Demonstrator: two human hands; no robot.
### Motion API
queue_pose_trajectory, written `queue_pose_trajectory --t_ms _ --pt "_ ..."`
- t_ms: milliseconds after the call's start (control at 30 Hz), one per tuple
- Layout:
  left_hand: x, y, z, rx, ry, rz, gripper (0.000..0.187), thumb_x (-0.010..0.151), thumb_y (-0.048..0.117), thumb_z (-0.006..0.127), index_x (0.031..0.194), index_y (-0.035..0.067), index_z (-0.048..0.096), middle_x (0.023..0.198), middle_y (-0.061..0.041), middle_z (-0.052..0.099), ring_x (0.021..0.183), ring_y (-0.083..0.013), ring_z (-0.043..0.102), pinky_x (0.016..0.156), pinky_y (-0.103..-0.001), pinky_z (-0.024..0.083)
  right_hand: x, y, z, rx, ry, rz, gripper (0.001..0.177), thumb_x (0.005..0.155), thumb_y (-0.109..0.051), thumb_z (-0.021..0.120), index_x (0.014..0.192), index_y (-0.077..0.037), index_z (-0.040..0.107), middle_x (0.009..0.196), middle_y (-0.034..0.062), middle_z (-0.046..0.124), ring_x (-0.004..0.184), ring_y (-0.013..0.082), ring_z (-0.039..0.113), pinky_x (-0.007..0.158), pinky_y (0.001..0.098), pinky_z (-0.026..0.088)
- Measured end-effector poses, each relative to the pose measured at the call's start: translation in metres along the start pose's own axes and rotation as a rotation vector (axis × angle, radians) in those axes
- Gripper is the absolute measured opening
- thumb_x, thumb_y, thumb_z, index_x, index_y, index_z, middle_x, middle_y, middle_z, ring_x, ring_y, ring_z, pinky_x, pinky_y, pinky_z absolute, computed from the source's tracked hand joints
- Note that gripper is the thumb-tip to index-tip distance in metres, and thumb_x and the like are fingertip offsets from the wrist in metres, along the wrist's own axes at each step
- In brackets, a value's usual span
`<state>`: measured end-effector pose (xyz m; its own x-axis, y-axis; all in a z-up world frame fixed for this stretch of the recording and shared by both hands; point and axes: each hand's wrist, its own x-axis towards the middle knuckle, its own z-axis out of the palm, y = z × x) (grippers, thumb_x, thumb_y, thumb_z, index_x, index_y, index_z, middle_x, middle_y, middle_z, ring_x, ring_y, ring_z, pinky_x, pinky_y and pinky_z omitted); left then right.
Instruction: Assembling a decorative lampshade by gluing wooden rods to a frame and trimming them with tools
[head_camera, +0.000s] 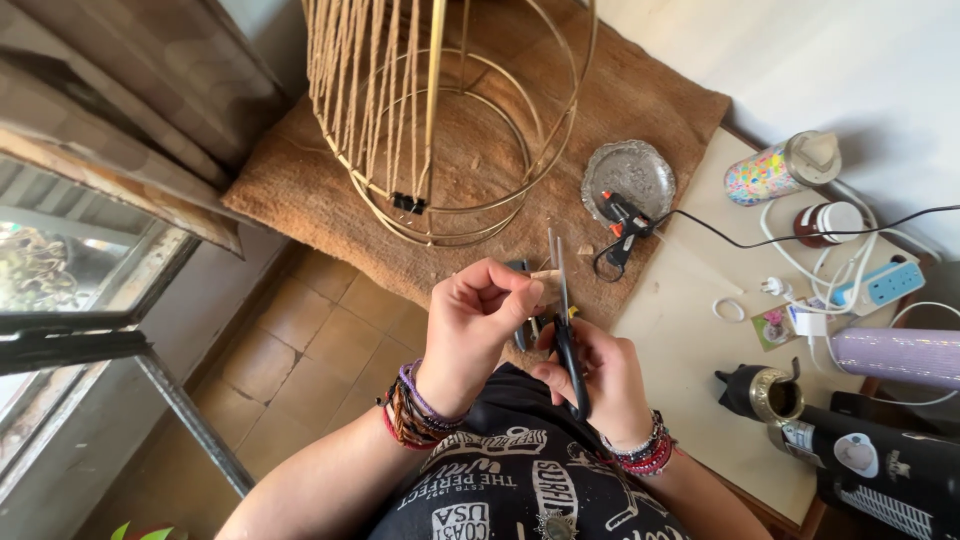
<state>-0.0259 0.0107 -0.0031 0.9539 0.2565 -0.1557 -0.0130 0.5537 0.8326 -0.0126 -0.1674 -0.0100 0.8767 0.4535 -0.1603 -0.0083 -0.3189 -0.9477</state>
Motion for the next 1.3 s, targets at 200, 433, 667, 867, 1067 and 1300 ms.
queue_pose_trajectory --t_ms 200,433,667,867,1067,1300 --pt "-0.019 -0.001 -0.022 -0.067 0.048 0.042 0.011 0.089 0.008 0.078 0.085 0.005 0.067 0.080 -0.004 0.073 0.075 -0.0087 0.068 0.073 -0.023 0.059 -0.009 0.001 0.025 0.042 -0.045 0.022 0.025 0.080 -0.017 0.083 0.095 -0.003 0.069 0.075 0.0038 0.075 0.037 0.0110 0.059 0.038 0.0222 0.048" --pt "-0.046 0.015 -0.041 0.069 0.135 0.026 0.015 0.090 0.016 0.077 0.083 0.007 0.067 0.079 -0.006 0.075 0.072 -0.0080 0.068 0.067 -0.022 0.057 -0.016 0.000 0.049 0.088 -0.139 0.044 0.020 0.082 -0.012 0.082 0.093 -0.002 0.067 0.077 0.0045 0.072 0.036 0.0114 0.058 0.036 0.0211 0.045" --pt "-0.058 0.008 -0.055 0.039 0.184 0.041 0.016 0.089 0.016 0.077 0.083 0.006 0.067 0.081 -0.008 0.076 0.075 -0.0115 0.071 0.073 -0.025 0.061 -0.020 0.008 0.058 0.155 -0.230 0.093 0.022 0.083 -0.017 0.081 0.092 -0.002 0.069 0.069 0.0064 0.071 0.035 0.0120 0.058 0.036 0.0205 0.045" --pt "-0.039 -0.007 -0.043 0.071 0.236 -0.074 0.014 0.091 0.012 0.075 0.086 0.000 0.069 0.081 -0.015 0.076 0.076 -0.0175 0.074 0.074 -0.031 0.064 -0.017 0.014 0.048 0.473 -0.286 0.147 0.049 0.089 -0.042 0.071 0.098 0.005 0.060 0.049 0.0128 0.063 0.034 0.0147 0.056 0.032 0.0204 0.036" --pt "0.032 -0.106 -0.032 0.260 0.151 -0.294 0.018 0.092 0.015 0.075 0.096 -0.003 0.074 0.082 -0.021 0.075 0.073 -0.0256 0.077 0.065 -0.035 0.065 -0.017 0.074 0.011 0.351 0.029 0.355 0.032 0.084 -0.012 0.079 0.099 0.011 0.065 0.068 0.0267 0.074 0.047 0.0222 0.072 0.035 0.0217 0.050" --pt "0.143 -0.284 -0.015 1.102 0.076 -0.431 0.028 0.078 0.058 0.076 0.093 0.035 0.081 0.079 0.004 0.077 0.085 -0.0250 0.077 0.077 -0.038 0.063 -0.014 0.188 -0.067 -0.329 0.053 0.663 0.050 0.084 -0.021 0.071 0.126 0.005 0.062 0.079 0.0136 0.079 0.052 0.0144 0.072 0.043 0.0212 0.058"
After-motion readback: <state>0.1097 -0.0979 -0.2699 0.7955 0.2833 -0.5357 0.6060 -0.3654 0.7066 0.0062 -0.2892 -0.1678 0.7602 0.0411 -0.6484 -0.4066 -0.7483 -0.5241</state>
